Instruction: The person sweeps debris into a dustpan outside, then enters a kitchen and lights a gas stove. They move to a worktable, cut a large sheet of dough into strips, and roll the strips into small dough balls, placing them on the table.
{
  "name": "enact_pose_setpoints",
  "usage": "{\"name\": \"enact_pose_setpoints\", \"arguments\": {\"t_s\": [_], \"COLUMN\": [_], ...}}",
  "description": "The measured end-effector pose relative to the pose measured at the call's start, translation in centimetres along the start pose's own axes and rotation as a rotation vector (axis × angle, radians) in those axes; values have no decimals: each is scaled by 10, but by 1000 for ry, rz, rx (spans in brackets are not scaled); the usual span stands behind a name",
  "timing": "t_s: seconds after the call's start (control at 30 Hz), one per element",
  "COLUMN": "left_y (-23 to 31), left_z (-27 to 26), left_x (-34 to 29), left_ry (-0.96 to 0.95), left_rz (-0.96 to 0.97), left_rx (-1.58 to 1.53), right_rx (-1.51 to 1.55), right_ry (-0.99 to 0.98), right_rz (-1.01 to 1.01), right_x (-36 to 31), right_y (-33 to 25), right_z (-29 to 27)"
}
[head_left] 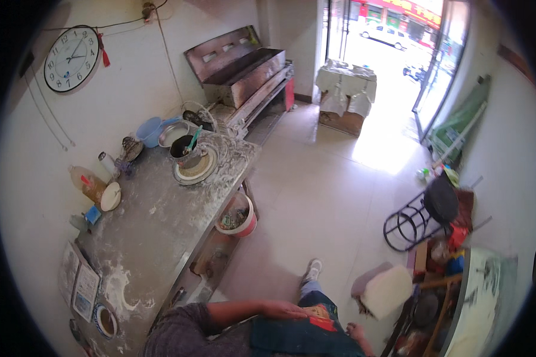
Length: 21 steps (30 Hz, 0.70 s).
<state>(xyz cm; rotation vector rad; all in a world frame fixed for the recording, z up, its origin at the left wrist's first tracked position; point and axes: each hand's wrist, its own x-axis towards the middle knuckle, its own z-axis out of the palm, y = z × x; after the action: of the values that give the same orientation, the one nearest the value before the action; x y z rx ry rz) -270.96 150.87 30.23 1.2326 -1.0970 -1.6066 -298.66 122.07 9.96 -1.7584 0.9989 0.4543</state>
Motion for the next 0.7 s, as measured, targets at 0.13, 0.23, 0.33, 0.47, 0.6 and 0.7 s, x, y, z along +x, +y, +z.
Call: {"name": "enact_pose_setpoints", "arguments": {"t_s": [0.13,0.23,0.33,0.47,0.6,0.7], "left_y": [40,85,108,106,107,121], "left_z": [-116,-186,-234,-304,-405,-498], "left_x": [38,35,28,38,57,63], "left_ry": [136,271,410,566,662,807], "left_rz": [130,100,-104,-218,-197,-11], "left_rx": [29,95,45,21,170,256], "right_rx": [-484,-848,-943,-596,-468,-336], "right_ry": [-255,-350,-217,33,5,-146], "right_rz": [-162,-301,-199,-594,-646,-552], "right_x": [98,198,318,450,516,531], "right_y": [-59,-137,-249,-427,-584,-657], "right_z": [-38,-87,-133,-167,-135,-89]}}
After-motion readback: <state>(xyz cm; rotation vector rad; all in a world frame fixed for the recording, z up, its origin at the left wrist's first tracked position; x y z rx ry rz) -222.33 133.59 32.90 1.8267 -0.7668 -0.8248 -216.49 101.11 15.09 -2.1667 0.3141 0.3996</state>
